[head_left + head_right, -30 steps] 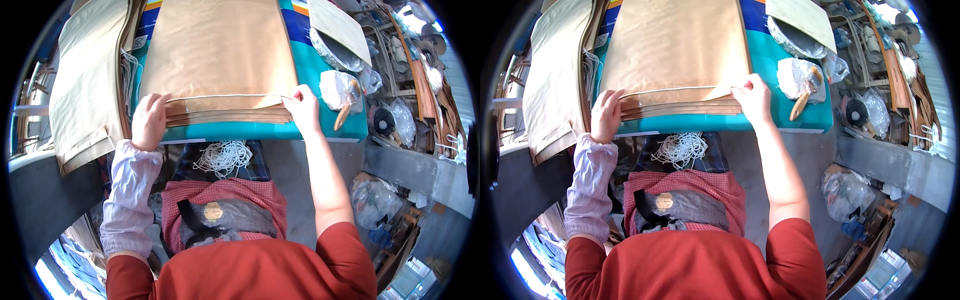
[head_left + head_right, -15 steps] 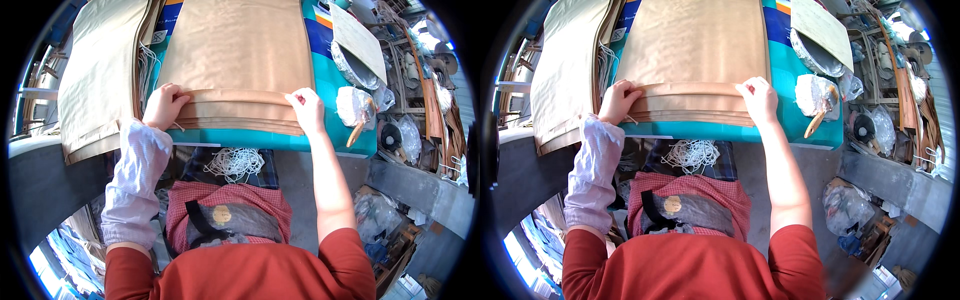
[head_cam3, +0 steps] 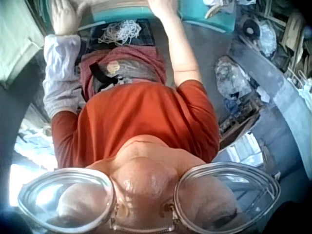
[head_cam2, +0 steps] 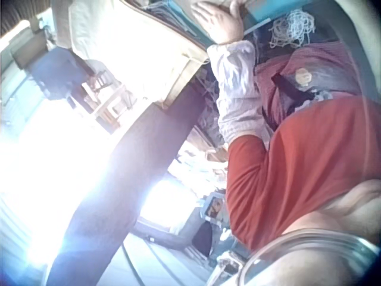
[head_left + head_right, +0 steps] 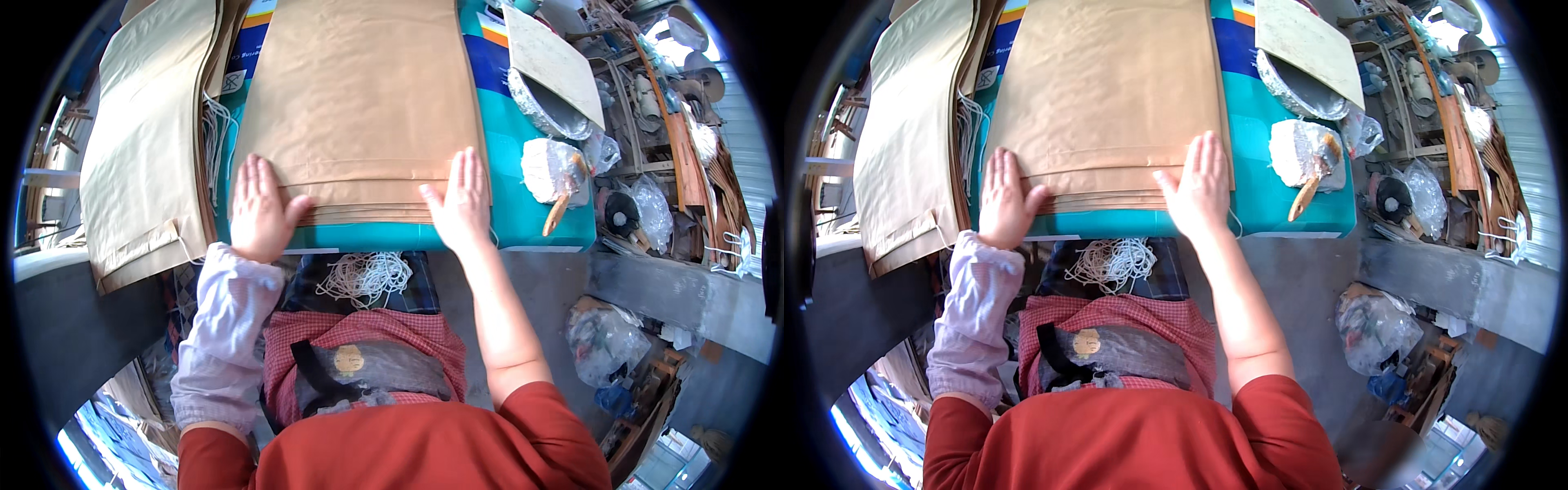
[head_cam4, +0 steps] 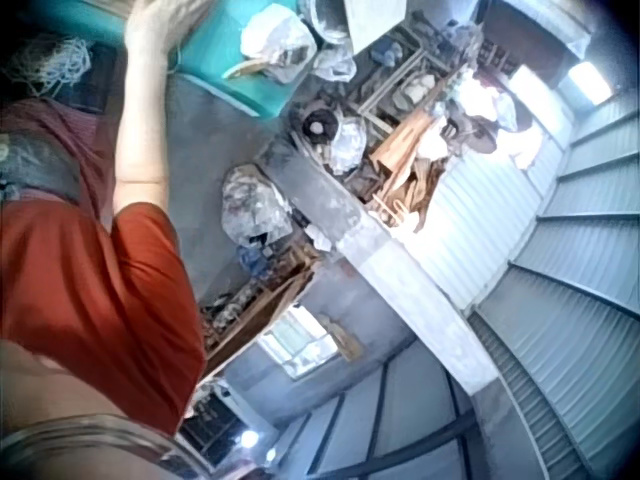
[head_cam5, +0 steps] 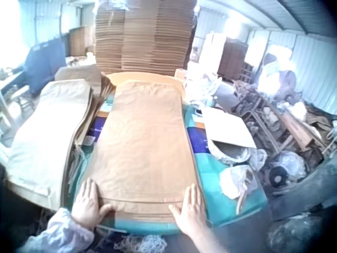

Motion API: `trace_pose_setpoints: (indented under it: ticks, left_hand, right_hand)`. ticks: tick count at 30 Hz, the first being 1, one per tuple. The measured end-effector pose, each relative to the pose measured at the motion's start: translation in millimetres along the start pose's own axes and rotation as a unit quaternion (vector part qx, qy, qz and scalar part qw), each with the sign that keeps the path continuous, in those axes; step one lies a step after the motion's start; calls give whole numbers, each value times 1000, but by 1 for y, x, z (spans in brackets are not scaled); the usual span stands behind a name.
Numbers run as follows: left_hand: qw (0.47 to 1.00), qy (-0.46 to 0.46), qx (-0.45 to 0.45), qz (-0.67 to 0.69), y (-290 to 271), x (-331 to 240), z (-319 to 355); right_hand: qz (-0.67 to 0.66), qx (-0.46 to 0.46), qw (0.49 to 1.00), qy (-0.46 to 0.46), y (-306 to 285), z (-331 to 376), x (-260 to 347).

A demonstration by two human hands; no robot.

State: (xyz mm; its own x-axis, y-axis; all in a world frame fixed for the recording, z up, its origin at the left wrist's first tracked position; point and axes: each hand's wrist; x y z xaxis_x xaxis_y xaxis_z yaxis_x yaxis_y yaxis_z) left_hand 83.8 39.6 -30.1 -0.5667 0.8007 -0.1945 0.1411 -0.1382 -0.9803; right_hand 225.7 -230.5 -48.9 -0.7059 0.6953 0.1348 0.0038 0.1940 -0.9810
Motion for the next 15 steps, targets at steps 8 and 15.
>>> trace_pose_setpoints:
  ticks: [8, 15]
  left_hand:
    - [987, -47, -27, 148, 9, 28, -18]
    - [868, -276, 37, 411, -40, 28, -6]
  right_hand:
    - [0, -140, 988, 66, -22, -13, -15]
    - [-719, -193, 643, 180, -94, 15, -24]
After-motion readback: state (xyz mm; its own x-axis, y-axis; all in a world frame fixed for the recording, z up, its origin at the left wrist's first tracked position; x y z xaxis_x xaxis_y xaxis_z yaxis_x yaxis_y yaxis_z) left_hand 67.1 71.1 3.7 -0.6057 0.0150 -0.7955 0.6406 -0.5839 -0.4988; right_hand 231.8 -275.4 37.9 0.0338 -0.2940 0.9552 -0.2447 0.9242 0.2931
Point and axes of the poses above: each hand's wrist, its own z-axis away from the middle knuckle, its own y-axis out of the palm, x = y × z, and after that the axes turned 13 degrees about -y, right-handed
